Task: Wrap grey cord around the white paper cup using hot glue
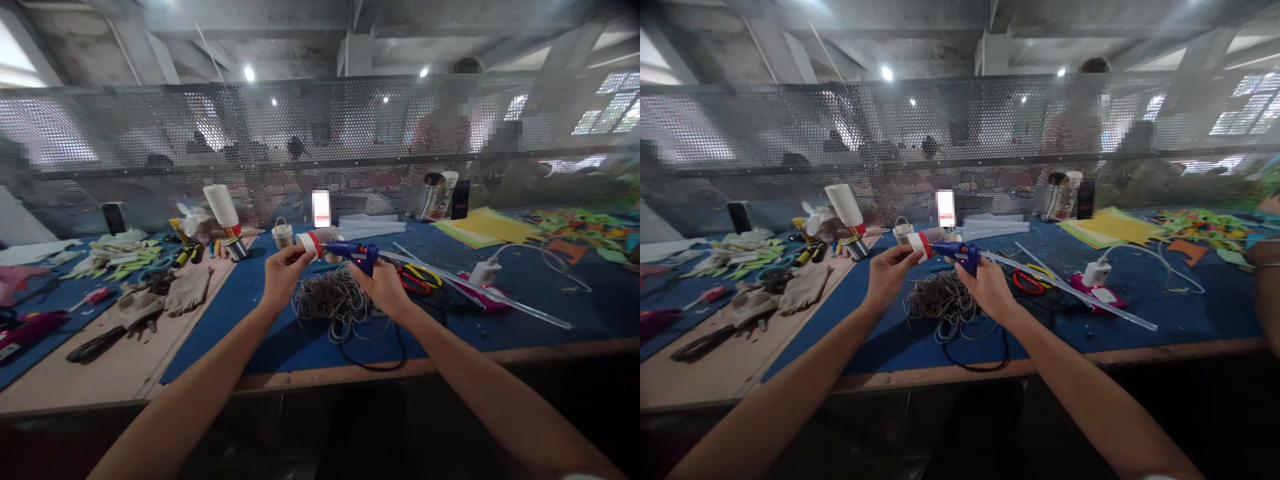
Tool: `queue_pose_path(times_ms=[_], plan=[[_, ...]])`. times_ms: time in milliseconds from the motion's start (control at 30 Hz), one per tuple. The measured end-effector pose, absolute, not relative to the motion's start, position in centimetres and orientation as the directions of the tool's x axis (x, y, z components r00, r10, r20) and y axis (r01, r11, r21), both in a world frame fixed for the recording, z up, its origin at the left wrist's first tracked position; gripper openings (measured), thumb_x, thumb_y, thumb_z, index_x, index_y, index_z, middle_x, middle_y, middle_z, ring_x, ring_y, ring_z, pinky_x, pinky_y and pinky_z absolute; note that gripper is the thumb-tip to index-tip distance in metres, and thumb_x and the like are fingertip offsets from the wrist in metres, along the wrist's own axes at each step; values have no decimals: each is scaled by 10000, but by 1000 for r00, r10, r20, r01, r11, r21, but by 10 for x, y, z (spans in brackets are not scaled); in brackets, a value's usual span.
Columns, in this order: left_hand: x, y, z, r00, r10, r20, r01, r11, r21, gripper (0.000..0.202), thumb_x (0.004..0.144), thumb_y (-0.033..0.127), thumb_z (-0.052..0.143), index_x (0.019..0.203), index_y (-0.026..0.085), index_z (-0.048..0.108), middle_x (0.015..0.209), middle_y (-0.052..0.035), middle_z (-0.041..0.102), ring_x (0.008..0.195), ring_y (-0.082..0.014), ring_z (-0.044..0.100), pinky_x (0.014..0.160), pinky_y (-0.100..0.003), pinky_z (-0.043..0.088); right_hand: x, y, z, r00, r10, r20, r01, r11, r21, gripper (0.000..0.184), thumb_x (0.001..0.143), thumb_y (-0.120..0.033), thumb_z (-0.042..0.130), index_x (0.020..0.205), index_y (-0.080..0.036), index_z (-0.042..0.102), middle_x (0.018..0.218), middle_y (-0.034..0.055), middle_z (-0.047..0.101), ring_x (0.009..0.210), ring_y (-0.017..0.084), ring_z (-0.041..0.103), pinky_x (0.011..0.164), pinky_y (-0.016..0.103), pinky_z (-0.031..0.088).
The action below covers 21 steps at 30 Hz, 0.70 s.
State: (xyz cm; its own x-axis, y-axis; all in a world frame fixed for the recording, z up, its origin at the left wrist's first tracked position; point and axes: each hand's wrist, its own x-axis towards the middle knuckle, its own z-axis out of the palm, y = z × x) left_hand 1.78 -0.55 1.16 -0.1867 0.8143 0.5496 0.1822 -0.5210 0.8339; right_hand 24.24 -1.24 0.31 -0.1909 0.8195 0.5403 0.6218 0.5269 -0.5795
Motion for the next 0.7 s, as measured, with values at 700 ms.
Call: queue_pose_path(times_ms=[700], plan=[[17,-6,12,-192,821,537,187,-507,842,248,743,358,783,880,152,776,808,-38,740,709,-149,624,697,-274,491,243,-11,1,-194,819,539,683,508,-525,371,959,-464,480,897,-160,684,629,65,667,633,230,652,603,285,440]])
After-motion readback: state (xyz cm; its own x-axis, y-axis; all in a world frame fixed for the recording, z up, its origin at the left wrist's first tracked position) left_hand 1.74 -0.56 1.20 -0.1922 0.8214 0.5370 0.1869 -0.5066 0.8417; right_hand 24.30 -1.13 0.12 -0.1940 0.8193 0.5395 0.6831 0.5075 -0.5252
